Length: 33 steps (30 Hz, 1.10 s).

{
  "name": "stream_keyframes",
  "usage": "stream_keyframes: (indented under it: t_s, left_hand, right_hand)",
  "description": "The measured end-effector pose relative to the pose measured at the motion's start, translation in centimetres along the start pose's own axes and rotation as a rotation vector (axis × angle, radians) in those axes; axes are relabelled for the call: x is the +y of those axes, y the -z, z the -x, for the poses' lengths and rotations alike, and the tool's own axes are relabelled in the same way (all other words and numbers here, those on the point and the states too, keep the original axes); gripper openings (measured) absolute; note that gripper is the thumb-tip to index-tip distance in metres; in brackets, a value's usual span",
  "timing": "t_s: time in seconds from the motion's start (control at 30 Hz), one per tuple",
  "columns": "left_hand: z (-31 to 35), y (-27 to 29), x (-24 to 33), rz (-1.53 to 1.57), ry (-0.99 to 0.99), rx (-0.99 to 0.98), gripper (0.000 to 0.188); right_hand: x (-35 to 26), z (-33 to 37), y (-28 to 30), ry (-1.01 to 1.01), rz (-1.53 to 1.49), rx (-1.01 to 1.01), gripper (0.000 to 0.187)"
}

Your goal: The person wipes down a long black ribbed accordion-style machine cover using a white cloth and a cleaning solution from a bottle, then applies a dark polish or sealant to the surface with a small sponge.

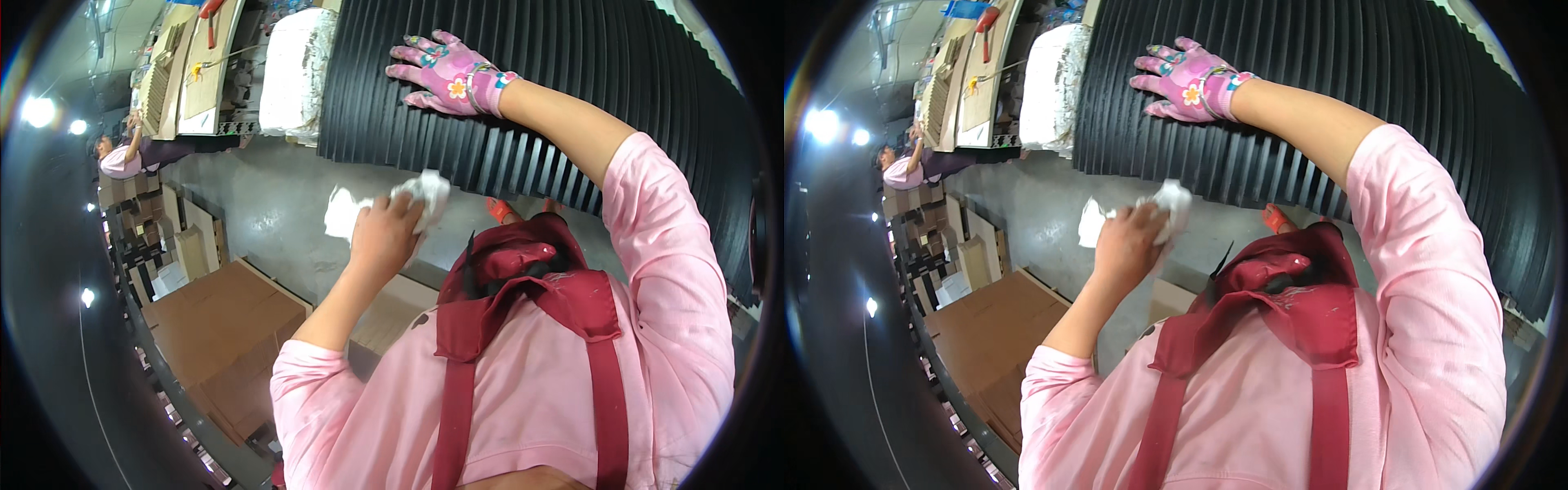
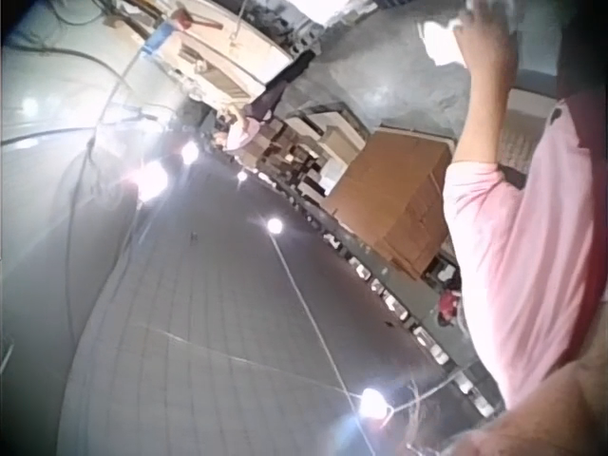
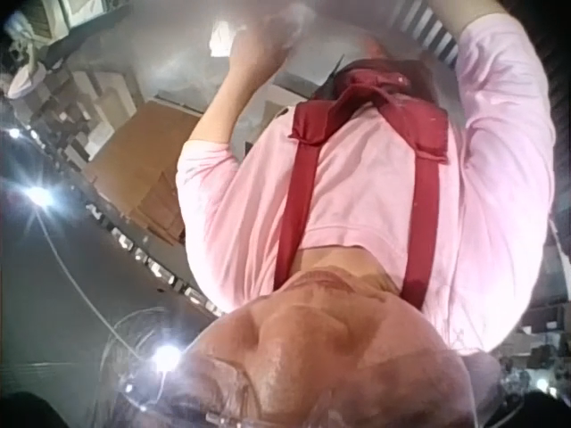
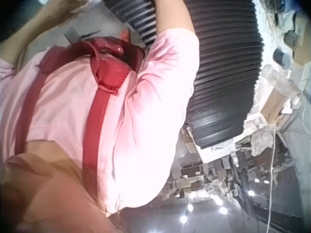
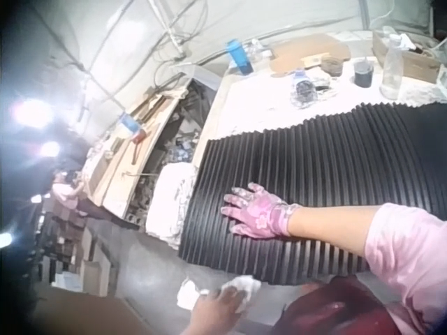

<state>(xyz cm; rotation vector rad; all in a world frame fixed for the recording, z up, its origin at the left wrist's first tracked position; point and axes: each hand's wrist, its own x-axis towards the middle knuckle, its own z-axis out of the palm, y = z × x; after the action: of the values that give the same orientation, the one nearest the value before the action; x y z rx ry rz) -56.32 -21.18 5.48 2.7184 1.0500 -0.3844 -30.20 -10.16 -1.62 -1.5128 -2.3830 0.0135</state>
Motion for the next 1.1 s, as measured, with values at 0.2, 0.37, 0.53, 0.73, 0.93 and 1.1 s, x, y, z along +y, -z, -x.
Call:
stream_keyframes:
  t_s: [0.2,0.37,0.53,0.73,0.93,1.1]
  left_hand:
    - [-1.2,1.0,1.0,0.141,0.014,0.259,0.041]
    - [-1.9,0.3,1.0,0.036,-0.05,0.127,0.033]
    - [3.1,-0.2,-2.7,0.148,0.078,-0.223,0.026]
    - [-2.3,4.7,1.5,0.283,0.032,0.265,0.038]
    - [-1.8,1.0,1.0,-0.056,-0.132,0.093,0.035]
    - [1.9,2.0,-0.7,0.033,0.018,0.02,0.024]
  right_hand:
    - [-0.7,-0.5,-0.6,-0.021,-0.014,-0.004,0.052]
    - [-0.1,-0.3,-0.6,-0.011,-0.02,0.035,0.051]
    - [-0.8,-0.5,-0.1,-0.013,-0.093,-0.003,0.052]
    - [1.0,0.1,1.1,-0.083,-0.232,0.064,0.054]
    - [4.0,9.2,3.0,-0.011,0.049,0.005,0.053]
    - [4.2,11.5,6.0,-0.073,-0.093,0.138,0.052]
